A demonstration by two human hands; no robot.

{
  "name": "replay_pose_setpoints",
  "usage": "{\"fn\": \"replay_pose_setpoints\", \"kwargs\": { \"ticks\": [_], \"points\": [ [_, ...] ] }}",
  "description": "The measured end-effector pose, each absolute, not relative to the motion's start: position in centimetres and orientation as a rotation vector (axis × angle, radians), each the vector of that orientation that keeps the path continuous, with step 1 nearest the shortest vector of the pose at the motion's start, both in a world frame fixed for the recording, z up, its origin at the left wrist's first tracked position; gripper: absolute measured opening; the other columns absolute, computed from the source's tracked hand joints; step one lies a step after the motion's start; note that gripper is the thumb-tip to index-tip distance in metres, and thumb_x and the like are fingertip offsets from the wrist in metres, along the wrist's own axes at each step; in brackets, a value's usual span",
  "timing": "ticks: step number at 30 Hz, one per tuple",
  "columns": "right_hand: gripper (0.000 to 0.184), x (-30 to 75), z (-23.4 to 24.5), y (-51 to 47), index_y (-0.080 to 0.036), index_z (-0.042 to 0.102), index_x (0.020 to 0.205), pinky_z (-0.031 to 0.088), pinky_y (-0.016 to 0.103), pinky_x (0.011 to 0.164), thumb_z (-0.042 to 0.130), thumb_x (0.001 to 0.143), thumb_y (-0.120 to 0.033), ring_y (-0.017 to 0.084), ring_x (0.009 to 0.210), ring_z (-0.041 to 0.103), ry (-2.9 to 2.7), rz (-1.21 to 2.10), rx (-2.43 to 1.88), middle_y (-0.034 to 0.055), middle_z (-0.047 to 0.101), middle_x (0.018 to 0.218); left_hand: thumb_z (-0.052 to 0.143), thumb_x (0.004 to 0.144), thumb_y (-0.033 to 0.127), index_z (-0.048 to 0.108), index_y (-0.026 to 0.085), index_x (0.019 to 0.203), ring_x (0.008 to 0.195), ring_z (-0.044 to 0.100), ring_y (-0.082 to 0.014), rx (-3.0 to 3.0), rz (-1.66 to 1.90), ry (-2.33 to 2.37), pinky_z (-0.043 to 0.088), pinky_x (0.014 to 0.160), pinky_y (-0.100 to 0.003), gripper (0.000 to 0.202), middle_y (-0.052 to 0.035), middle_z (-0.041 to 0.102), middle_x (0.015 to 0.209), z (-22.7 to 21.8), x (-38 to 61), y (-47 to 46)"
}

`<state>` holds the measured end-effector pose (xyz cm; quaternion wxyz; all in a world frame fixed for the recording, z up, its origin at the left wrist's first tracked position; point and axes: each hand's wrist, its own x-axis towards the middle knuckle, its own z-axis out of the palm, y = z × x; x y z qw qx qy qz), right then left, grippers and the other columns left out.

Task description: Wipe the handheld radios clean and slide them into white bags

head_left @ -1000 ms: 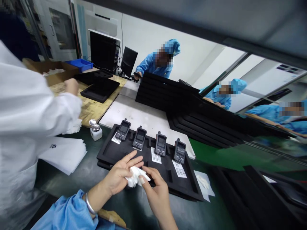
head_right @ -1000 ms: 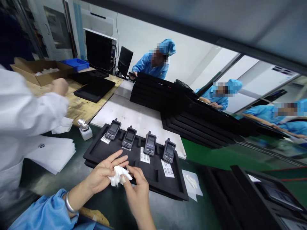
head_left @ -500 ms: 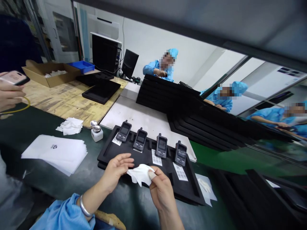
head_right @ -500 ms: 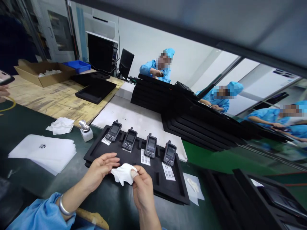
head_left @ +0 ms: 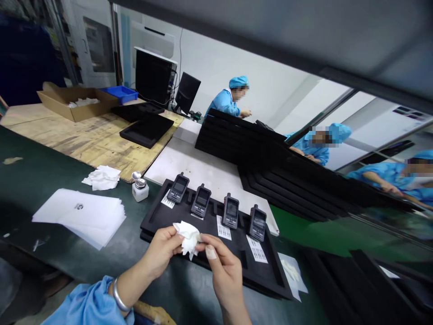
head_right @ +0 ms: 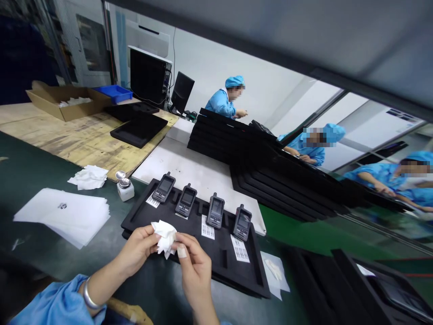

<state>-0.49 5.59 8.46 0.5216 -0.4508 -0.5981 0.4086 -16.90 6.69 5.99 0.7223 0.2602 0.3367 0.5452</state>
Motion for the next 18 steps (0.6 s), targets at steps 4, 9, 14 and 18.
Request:
{"fn": "replay_pose_setpoints", "kwargs": {
  "ticks": [4,9,14,18],
  "points": [
    [0.02,0.6,7.6,5.5,-0.022,0.074,0.1,0.055,0.034,0.078,0.066,0.088,-0.036,0.022,0.09,0.065,-1.397,0.804,-1.186,0.0093,0.068,0.102,0.085,0.067,0.031,0.074,0.011,0.088,0.065,0.061,-0.0111,0.366,1.2,0.678,0.048,0.061,-0.02,0.031,-0.0071,0.071,0.079,5.9,-17.7,7.0],
    [0.021,0.5,7.6,4.9,-0.021,0.07,0.108,0.053,0.038,0.084,0.065,0.089,-0.027,0.024,0.098,0.062,-1.656,0.443,-1.19,0.0102,0.064,0.106,0.085,0.069,0.034,0.074,0.011,0.088,0.065,0.061,-0.0106,0.349,1.205,0.65,0.049,0.06,-0.019,0.032,-0.0055,0.069,0.076,6.2,-17.9,6.9],
    [0.029,-1.5,8.5,5.0,-0.021,0.065,0.117,0.05,0.038,0.077,0.066,0.088,-0.025,0.023,0.091,0.058,-1.981,0.072,-1.095,0.0098,0.062,0.103,0.079,0.076,0.04,0.074,0.01,0.09,0.069,0.063,-0.0119,0.382,1.184,0.633,0.05,0.064,-0.019,0.033,-0.0085,0.071,0.08,6.2,-17.6,6.5],
    [0.016,-2.6,8.2,5.8,-0.021,0.068,0.105,0.048,0.036,0.072,0.06,0.091,-0.024,0.021,0.082,0.058,-2.067,0.086,-1.137,0.0073,0.065,0.093,0.076,0.079,0.044,0.074,0.01,0.088,0.076,0.065,-0.0145,0.443,1.177,0.635,0.052,0.073,-0.023,0.035,-0.0098,0.072,0.083,6.5,-17.6,6.0]
  ]
}}
